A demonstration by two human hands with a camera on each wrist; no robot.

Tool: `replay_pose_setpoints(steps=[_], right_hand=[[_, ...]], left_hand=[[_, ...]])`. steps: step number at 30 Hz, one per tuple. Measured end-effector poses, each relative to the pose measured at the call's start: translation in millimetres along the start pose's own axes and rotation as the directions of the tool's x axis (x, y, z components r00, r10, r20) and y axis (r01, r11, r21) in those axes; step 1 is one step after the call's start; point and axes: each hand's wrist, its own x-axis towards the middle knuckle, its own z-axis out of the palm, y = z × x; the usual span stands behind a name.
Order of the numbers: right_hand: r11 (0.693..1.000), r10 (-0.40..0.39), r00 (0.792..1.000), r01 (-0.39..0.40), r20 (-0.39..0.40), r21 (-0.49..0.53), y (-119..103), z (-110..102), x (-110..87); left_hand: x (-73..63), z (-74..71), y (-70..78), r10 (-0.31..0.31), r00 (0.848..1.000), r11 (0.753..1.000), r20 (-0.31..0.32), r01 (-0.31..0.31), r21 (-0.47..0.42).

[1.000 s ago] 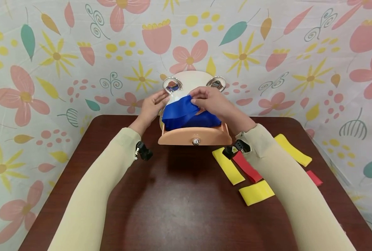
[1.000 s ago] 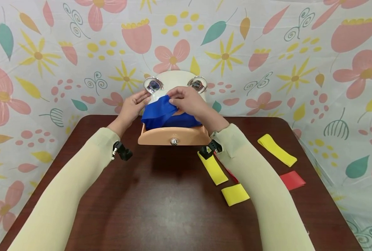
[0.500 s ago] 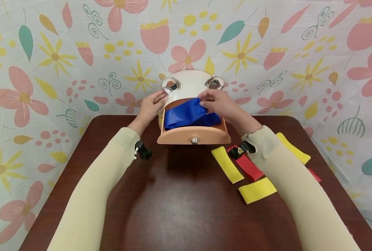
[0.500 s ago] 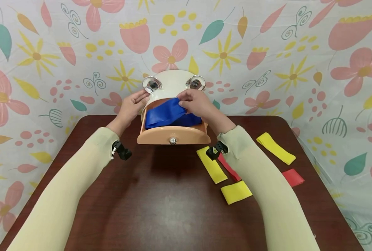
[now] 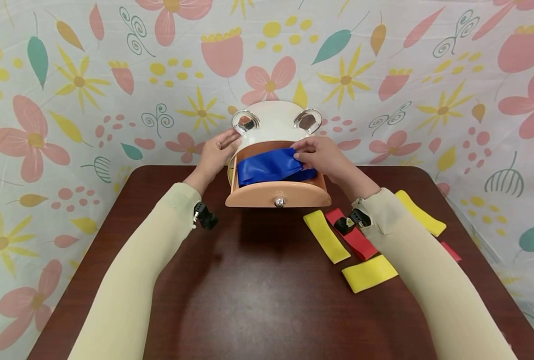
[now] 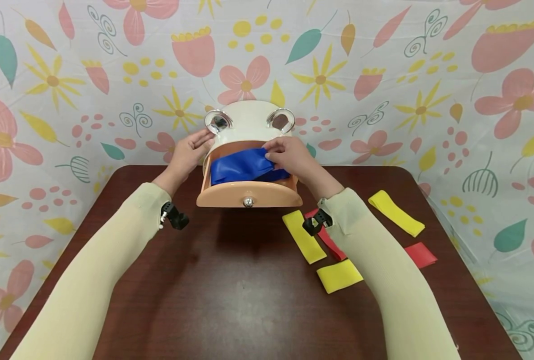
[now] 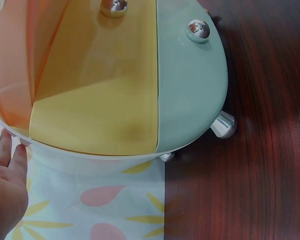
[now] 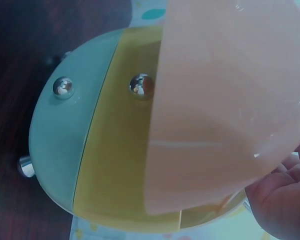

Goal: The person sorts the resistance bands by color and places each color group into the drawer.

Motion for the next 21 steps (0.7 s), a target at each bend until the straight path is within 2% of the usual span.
replay_pose_setpoints(steps=[13, 17, 21], right_hand=[[0.998, 0.054, 0.998, -0.055, -0.029, -0.011, 8, 0, 0.3], [0.998, 0.025, 0.999, -0.027, -0.046, -0.052, 11, 0, -2.1], [0.988, -0.048, 0.996, 0.037, -0.071, -0.149, 13, 2, -5.8]], left_hand=[[-0.8, -1.3, 0.4, 0.007, 1.0, 1.0, -0.001, -0.007, 0.017], [-0.1, -1.5, -0.3, 0.007, 1.0, 1.0, 0.001, -0.007, 0.009], [-0.1, -1.9, 0.2, 0.005, 1.0, 1.0, 0.002, -0.005, 0.012]])
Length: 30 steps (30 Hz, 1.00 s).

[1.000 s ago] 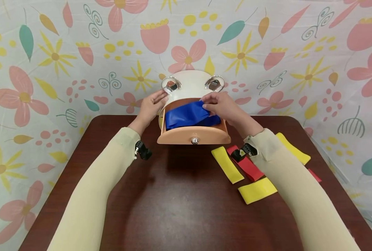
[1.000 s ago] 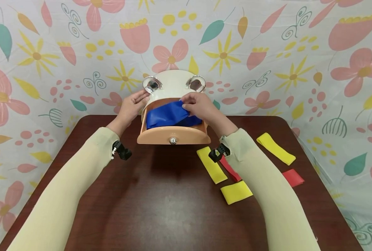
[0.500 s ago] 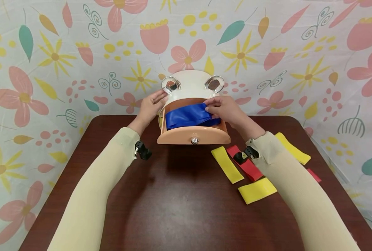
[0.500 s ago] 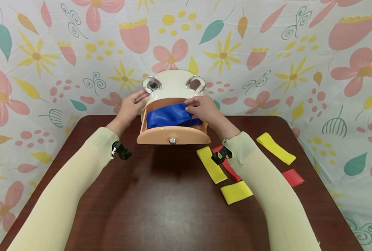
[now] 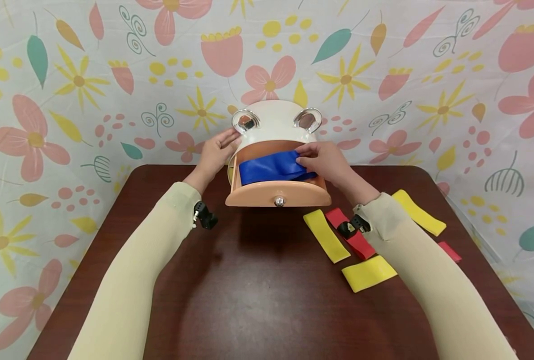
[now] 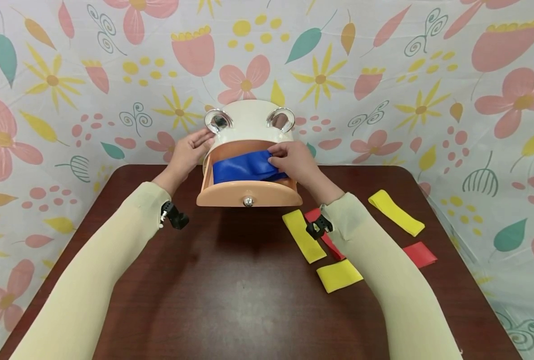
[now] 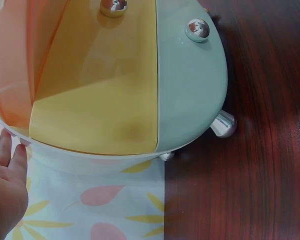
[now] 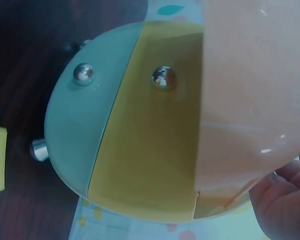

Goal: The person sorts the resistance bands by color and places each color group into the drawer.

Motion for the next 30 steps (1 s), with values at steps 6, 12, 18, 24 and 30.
replay_pose_setpoints(steps=[6, 12, 18, 24, 30], right_hand=[[0.992, -0.083, 0.996, 0.078, -0.045, -0.095, -1, 4, -2.7], [0.989, -0.095, 0.993, 0.086, -0.072, -0.117, -3, 7, -3.1], [0.977, -0.102, 0.991, 0.085, -0.081, -0.195, -3, 12, -2.0], [0.966, -0.118, 0.989, 0.092, -0.093, -0.243, -4, 13, -2.6], [0.967, -0.117, 0.988, 0.09, -0.101, -0.24, -4, 14, -4.6]], left_hand=[[0.0, -0.7, 0.8, 0.001, 1.0, 1.0, -0.002, -0.001, 0.001], [-1.0, -1.1, 0.9, 0.001, 1.0, 1.0, -0.002, -0.001, 0.004], [-1.3, -0.6, 1.9, 0.008, 1.0, 1.0, -0.003, -0.008, 0.011], [-1.2, 0.2, 2.1, 0.014, 1.0, 1.0, -0.004, -0.014, 0.008], [-0.9, 0.4, 2.3, 0.016, 1.0, 1.0, 0.001, -0.016, 0.022]])
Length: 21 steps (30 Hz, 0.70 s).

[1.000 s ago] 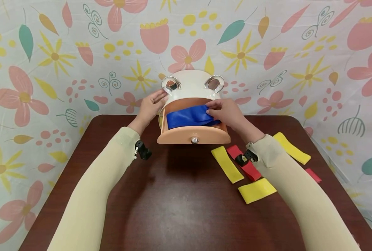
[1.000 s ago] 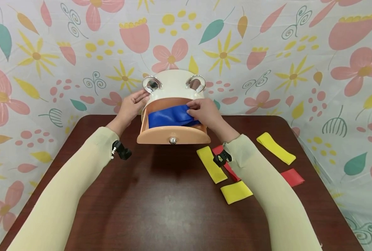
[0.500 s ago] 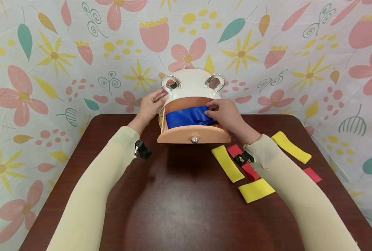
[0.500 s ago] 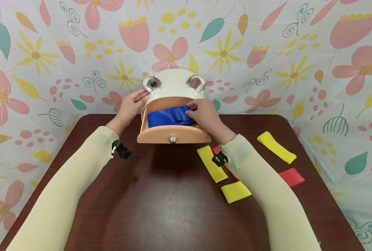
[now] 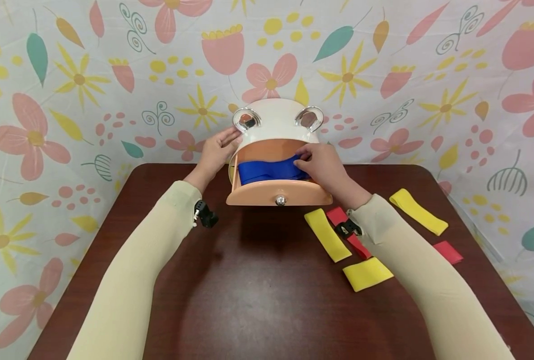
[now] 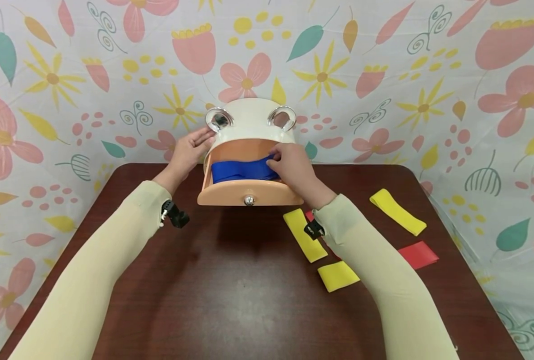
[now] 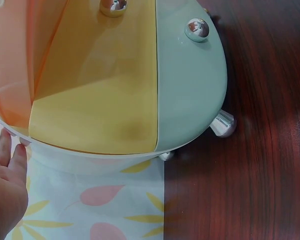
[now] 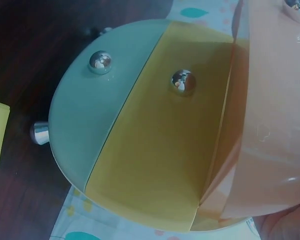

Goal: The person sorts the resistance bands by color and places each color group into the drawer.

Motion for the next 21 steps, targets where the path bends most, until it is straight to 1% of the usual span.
replay_pose_setpoints(steps=[8, 15, 19, 21], right_hand=[[0.999, 0.018, 1.0, -0.018, 0.004, 0.048, 0.9, -0.6, -0.4], [0.997, 0.006, 1.0, -0.005, -0.005, 0.075, 1.8, -0.5, -0.5], [0.994, 0.003, 1.0, -0.001, -0.017, 0.112, 3.5, -0.3, -1.3], [0.988, 0.008, 1.0, -0.004, -0.025, 0.152, 4.9, 0.1, -1.4]], left_hand=[[-1.7, 0.0, 1.2, -0.009, 1.0, 1.0, 0.0, 0.009, -0.006], [-2.0, 0.7, 1.6, -0.004, 1.0, 1.0, -0.005, 0.004, -0.007], [-1.7, 0.8, 2.4, -0.007, 1.0, 1.0, -0.003, 0.007, -0.021], [-1.7, 0.8, 2.4, -0.007, 1.0, 1.0, -0.001, 0.007, -0.026]])
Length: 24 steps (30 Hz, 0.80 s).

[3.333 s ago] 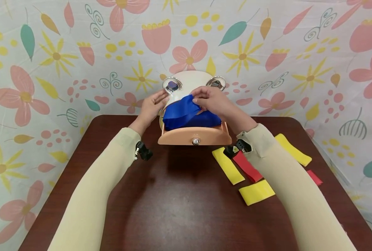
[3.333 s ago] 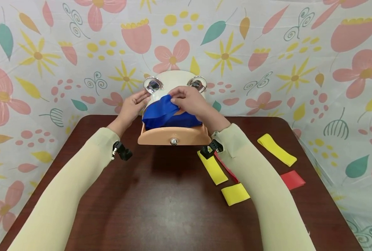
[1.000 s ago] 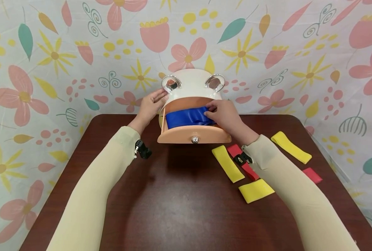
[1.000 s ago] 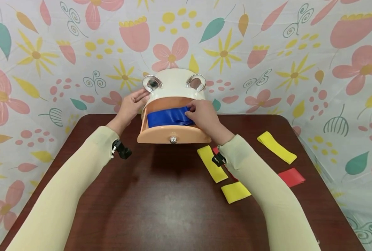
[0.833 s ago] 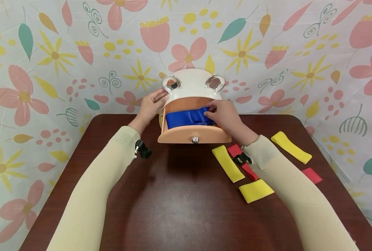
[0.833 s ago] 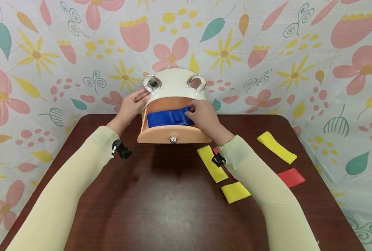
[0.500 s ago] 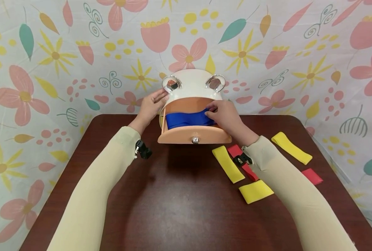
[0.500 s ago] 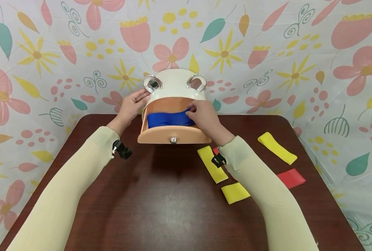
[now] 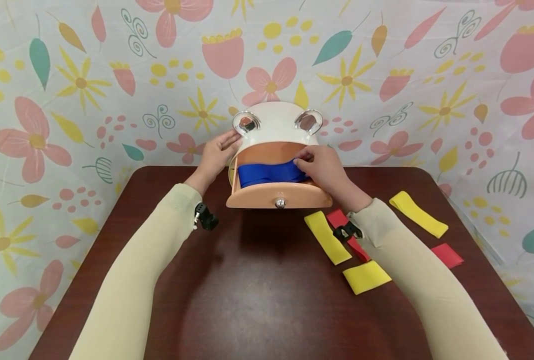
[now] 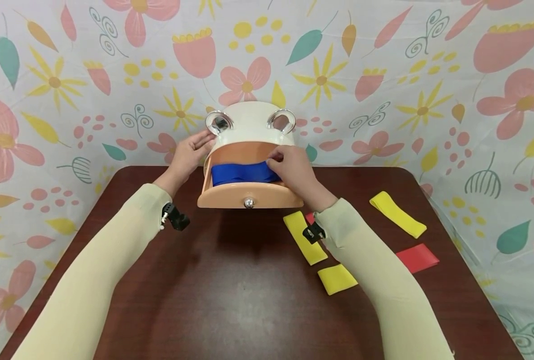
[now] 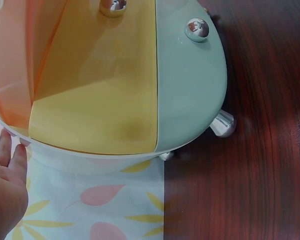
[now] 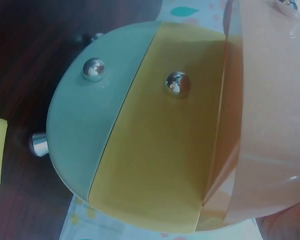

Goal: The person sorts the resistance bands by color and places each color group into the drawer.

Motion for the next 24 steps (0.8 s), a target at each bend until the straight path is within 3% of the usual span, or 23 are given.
replay_pose_setpoints(steps=[8, 16, 21, 24], right_hand=[[0.969, 0.048, 0.998, -0.039, -0.03, 0.245, 0, -5, -7.2], [0.953, 0.015, 0.974, 0.054, -0.224, 0.299, -15, -15, -42.2], [0.894, -0.006, 0.93, 0.169, -0.367, 0.414, -18, -8, -74.1], [0.856, -0.055, 0.874, 0.291, -0.483, 0.428, -18, 1, -93.1]], left_hand=[[-0.8, 0.5, -4.1, -0.004, 1.0, 1.0, -0.005, 0.004, 0.002], [-0.5, 0.3, -4.7, -0.003, 1.0, 1.0, -0.009, 0.003, -0.003], [0.1, -0.3, -3.7, -0.005, 1.0, 1.0, -0.013, 0.005, 0.005], [1.1, -0.1, -2.0, -0.001, 1.0, 1.0, -0.013, 0.001, 0.008]])
